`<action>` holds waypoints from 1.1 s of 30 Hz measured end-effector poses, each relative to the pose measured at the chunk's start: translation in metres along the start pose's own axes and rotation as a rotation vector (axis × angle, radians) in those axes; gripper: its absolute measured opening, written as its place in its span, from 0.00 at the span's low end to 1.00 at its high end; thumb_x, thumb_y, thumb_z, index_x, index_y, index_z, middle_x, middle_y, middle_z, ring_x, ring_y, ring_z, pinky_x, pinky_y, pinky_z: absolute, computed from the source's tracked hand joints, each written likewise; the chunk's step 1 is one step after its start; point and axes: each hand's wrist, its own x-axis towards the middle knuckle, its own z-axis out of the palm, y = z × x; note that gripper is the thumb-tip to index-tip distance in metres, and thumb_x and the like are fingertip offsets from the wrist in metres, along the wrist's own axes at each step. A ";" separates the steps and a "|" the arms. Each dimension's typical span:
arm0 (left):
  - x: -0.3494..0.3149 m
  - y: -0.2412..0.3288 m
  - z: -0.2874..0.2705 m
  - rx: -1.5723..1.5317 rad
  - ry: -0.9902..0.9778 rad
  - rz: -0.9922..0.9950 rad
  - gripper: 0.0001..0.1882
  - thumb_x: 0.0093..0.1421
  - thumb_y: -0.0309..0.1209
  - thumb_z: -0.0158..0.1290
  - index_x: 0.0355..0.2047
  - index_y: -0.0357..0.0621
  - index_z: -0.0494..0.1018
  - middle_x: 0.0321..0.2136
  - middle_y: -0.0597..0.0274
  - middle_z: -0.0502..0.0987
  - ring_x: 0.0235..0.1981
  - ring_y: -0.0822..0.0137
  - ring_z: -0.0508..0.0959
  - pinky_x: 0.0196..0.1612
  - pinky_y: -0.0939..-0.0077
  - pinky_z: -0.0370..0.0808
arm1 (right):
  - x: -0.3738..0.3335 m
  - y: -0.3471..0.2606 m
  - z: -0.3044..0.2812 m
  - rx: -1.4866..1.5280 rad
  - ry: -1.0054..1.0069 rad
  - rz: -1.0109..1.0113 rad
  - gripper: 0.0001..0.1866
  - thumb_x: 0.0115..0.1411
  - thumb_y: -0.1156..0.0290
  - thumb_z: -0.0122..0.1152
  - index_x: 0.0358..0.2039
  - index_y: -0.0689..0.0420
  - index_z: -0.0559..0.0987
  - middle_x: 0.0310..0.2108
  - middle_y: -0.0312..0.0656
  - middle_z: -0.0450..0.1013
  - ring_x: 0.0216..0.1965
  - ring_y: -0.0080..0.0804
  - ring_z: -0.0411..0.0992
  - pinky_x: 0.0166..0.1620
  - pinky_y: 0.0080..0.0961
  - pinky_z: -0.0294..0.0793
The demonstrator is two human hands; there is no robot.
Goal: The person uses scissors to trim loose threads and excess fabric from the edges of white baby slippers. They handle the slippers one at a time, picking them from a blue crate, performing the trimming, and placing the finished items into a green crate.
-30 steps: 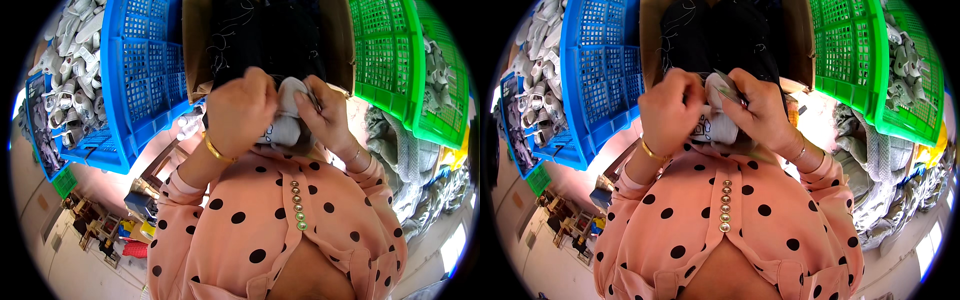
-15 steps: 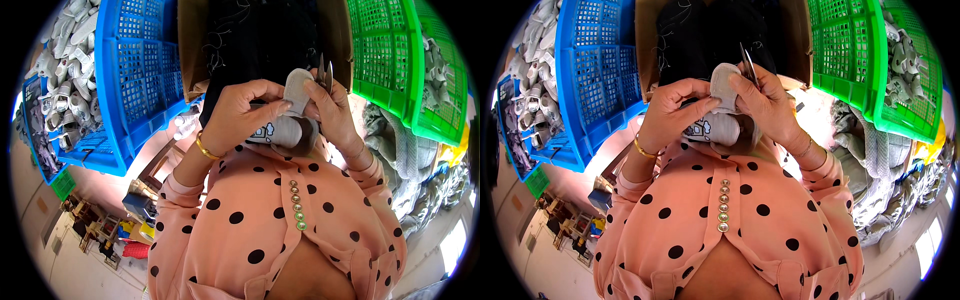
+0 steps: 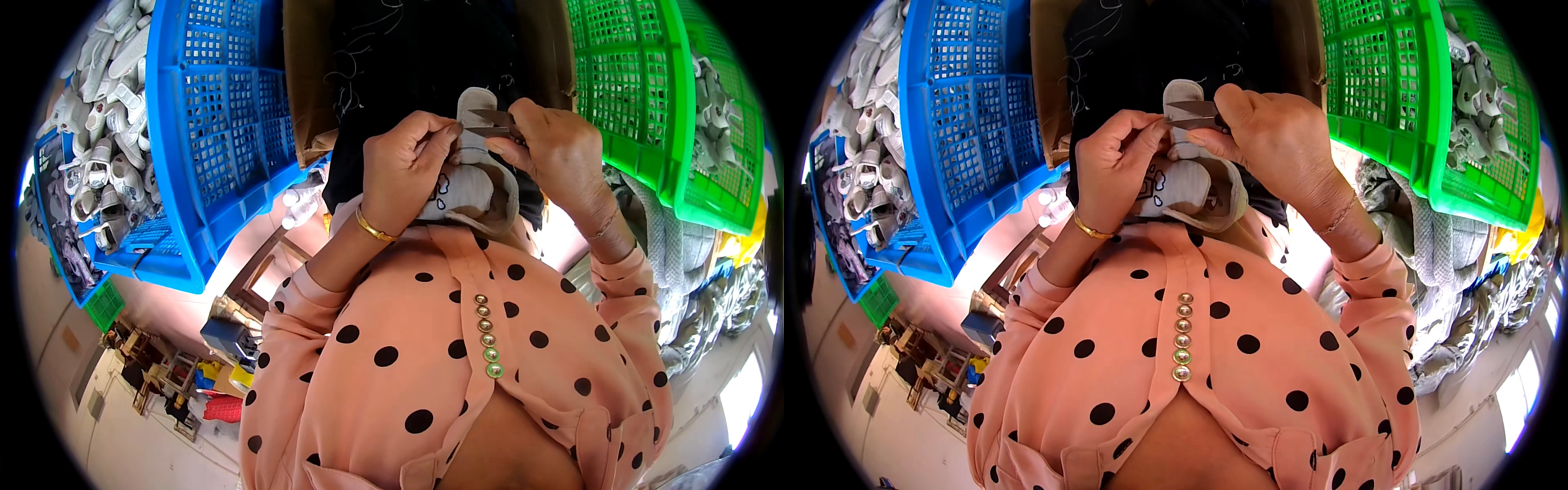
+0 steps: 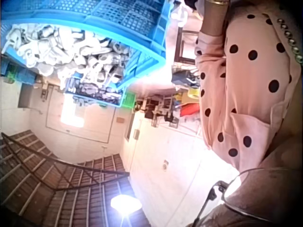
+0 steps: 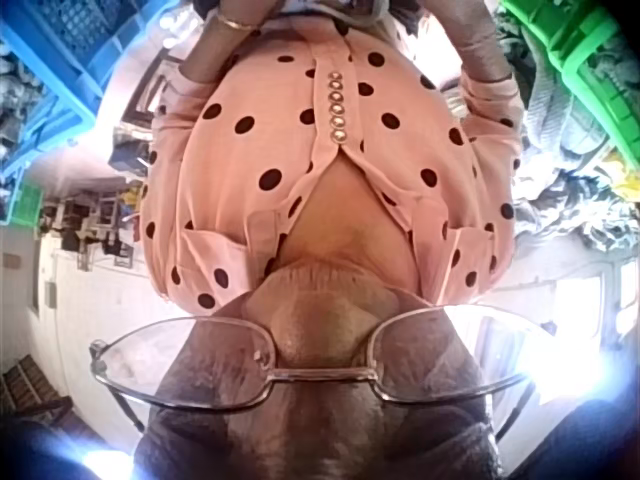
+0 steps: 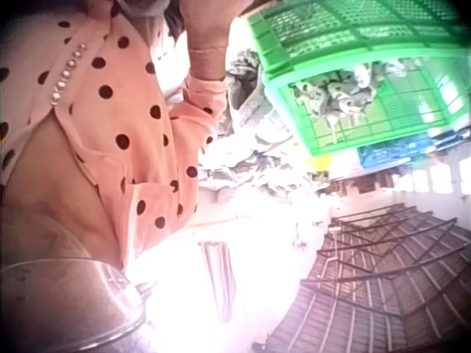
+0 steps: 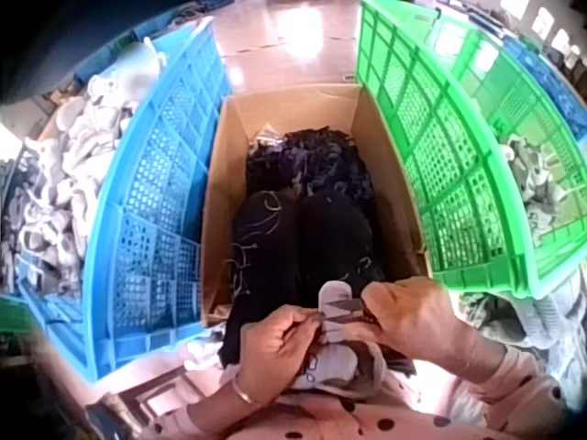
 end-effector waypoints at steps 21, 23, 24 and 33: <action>0.001 -0.014 0.000 -0.073 0.014 -0.025 0.05 0.64 0.24 0.53 0.37 0.36 0.76 0.23 0.63 0.80 0.25 0.78 0.80 0.27 0.87 0.75 | 0.012 0.010 0.011 -0.119 -0.061 -0.106 0.22 0.57 0.48 0.61 0.21 0.51 0.67 0.12 0.33 0.62 0.15 0.27 0.68 0.21 0.24 0.65; -0.001 -0.009 0.000 -0.145 0.025 -0.097 0.05 0.64 0.25 0.52 0.37 0.35 0.75 0.24 0.62 0.81 0.26 0.77 0.81 0.29 0.86 0.77 | 0.010 0.011 0.009 -0.020 -0.109 0.007 0.22 0.57 0.48 0.61 0.22 0.54 0.69 0.14 0.36 0.65 0.16 0.31 0.70 0.21 0.26 0.67; -0.001 -0.007 -0.001 -0.181 0.030 -0.132 0.05 0.65 0.25 0.52 0.37 0.35 0.75 0.24 0.62 0.81 0.27 0.77 0.81 0.29 0.86 0.77 | 0.010 0.011 0.010 0.151 -0.099 0.116 0.23 0.58 0.48 0.61 0.23 0.56 0.70 0.15 0.38 0.67 0.17 0.33 0.70 0.21 0.26 0.67; 0.003 -0.005 -0.016 -0.259 -0.075 -0.105 0.06 0.68 0.26 0.47 0.39 0.36 0.72 0.35 0.57 0.81 0.34 0.71 0.83 0.38 0.82 0.79 | 0.016 0.002 0.022 1.198 -0.265 0.626 0.16 0.65 0.61 0.58 0.33 0.64 0.74 0.19 0.30 0.62 0.23 0.14 0.58 0.24 0.16 0.62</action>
